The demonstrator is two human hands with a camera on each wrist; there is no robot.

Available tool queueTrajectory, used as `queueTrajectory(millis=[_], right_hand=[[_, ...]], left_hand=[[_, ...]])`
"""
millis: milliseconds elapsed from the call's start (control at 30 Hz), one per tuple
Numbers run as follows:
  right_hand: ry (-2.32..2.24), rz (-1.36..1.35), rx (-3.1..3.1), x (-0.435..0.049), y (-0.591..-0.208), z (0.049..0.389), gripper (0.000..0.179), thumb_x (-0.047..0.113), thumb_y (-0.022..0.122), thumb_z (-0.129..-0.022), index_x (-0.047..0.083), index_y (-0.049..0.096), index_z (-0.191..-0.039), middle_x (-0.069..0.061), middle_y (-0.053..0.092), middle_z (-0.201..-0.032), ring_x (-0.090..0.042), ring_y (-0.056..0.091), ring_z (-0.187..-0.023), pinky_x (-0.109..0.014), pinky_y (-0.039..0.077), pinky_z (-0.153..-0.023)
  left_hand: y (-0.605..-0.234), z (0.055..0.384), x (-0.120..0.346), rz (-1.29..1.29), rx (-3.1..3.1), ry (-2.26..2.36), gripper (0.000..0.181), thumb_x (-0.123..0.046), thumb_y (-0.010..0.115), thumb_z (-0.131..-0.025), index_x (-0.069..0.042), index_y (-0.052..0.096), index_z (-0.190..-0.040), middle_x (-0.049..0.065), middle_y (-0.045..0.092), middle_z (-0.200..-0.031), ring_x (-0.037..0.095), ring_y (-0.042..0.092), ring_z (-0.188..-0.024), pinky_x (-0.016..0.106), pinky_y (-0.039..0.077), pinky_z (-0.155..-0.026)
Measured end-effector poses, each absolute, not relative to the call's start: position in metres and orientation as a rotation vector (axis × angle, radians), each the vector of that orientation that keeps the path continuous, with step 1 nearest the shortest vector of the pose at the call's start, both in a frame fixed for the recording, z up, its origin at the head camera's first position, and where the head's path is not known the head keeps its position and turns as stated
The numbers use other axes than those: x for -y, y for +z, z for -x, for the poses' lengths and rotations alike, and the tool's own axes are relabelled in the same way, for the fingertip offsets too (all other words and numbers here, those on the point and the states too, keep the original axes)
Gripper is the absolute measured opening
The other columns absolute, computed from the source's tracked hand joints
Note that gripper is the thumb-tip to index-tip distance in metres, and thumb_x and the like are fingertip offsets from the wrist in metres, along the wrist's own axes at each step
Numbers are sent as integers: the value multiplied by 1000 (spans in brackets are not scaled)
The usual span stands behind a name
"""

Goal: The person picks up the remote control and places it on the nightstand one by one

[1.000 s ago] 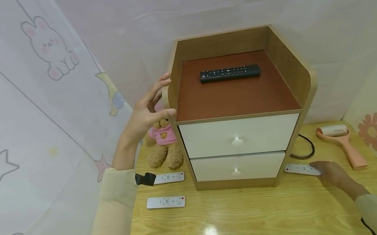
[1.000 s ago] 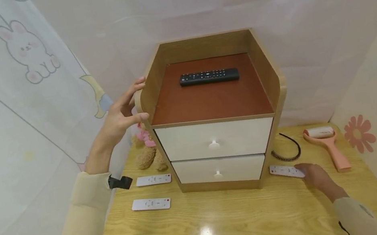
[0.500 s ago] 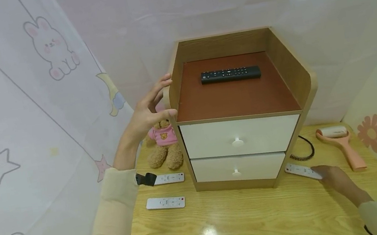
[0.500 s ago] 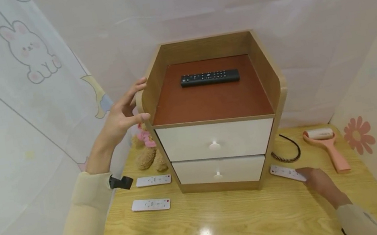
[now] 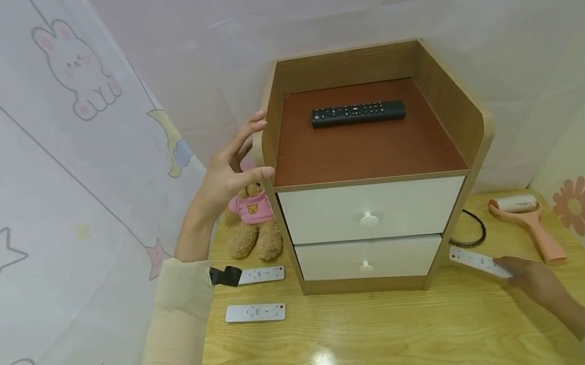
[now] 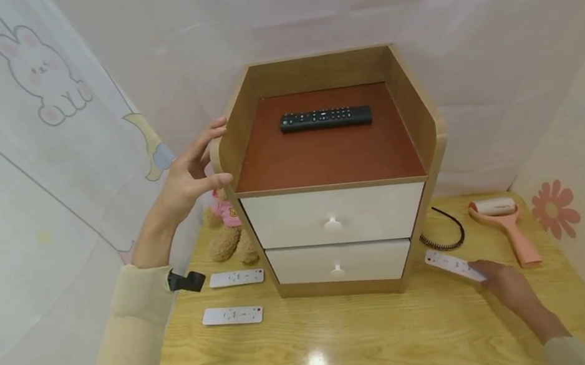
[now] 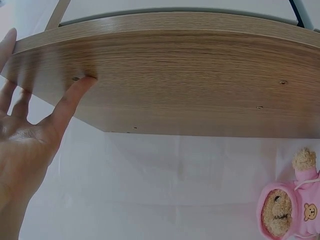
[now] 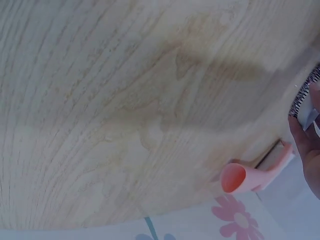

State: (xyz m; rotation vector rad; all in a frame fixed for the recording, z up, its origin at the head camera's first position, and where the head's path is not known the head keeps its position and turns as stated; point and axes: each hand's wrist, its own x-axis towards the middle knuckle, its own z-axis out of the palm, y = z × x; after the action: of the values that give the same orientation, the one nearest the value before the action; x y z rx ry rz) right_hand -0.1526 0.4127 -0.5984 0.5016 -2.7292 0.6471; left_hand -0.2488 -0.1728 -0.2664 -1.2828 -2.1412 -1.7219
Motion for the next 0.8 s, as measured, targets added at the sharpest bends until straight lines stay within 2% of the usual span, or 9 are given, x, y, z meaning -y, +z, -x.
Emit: queueTrajectory(millis=[100, 167, 300, 400, 467, 600, 633, 700, 800], right_hand=[[697, -467, 2752, -411, -583, 150, 47, -10, 76, -68, -8, 64, -114, -32, 63, -110, -44, 64, -87, -45, 55, -64], [694, -463, 2736, -409, -572, 149, 47, -10, 77, -68, -9, 64, -113, -32, 63, -109, -28, 65, -74, -32, 52, -54], [664, -447, 2663, -407, -549, 149, 47, -10, 79, -66, -7, 66, -111, -29, 66, -102, 0, 48, -56, -19, 37, -42], [651, -452, 2599, -406, -533, 151, 48, -12, 80, -64, -6, 67, -110, -24, 68, -88, 3, 42, -52, -19, 34, -38], [660, -454, 2572, -404, -522, 151, 49, -13, 79, -64, -7, 66, -111, -26, 67, -89, 3, 41, -53, -18, 33, -38], [626, -465, 2529, -403, -501, 152, 51, -15, 79, -62, -9, 65, -110, -22, 66, -78, 4, 36, -48, -16, 28, -36], [611, -467, 2520, -403, -495, 153, 51, -15, 79, -60, -9, 65, -109, -25, 66, -82, 4, 39, -50, -15, 29, -37], [587, -460, 2520, -402, -482, 154, 53, -15, 80, -60, -9, 66, -110, -24, 65, -76, 2, 39, -50, -15, 28, -39], [593, -410, 2531, -402, -460, 153, 54, -14, 80, -61, -8, 66, -113, -33, 65, -89, 3, 42, -53, -15, 28, -38]], left_hand=[[-265, 248, 173, 1280, 2135, -1731, 67, 7, 66, -85, 3, 36, -144, 6, 24, -158, 19, 23, -144, 38, 13, -119], [-265, 247, 172, 1276, 2135, -1737, 66, 7, 66, -85, 3, 36, -144, 6, 25, -158, 18, 23, -144, 38, 13, -119], [-264, 246, 172, 1267, 2140, -1740, 67, 5, 67, -85, 2, 36, -144, 6, 25, -158, 17, 23, -144, 42, 12, -119], [-264, 246, 172, 1260, 2144, -1740, 67, 5, 67, -85, 2, 36, -145, 6, 25, -158, 16, 23, -144, 42, 11, -119], [-264, 246, 172, 1257, 2146, -1741, 67, 5, 67, -85, 2, 37, -145, 5, 26, -157, 16, 23, -144, 40, 12, -119], [-265, 246, 173, 1256, 2149, -1742, 68, 5, 68, -85, 1, 36, -145, 5, 25, -158, 16, 23, -144, 35, 14, -119], [-265, 246, 173, 1257, 2149, -1740, 68, 5, 68, -85, 1, 36, -145, 5, 25, -158, 16, 23, -144, 35, 14, -119], [-265, 247, 173, 1259, 2151, -1734, 67, 4, 67, -85, 2, 36, -145, 5, 25, -158, 16, 23, -144, 35, 14, -119], [-264, 247, 172, 1264, 2145, -1731, 67, 5, 67, -85, 2, 36, -145, 6, 25, -158, 16, 23, -144, 35, 14, -119]])
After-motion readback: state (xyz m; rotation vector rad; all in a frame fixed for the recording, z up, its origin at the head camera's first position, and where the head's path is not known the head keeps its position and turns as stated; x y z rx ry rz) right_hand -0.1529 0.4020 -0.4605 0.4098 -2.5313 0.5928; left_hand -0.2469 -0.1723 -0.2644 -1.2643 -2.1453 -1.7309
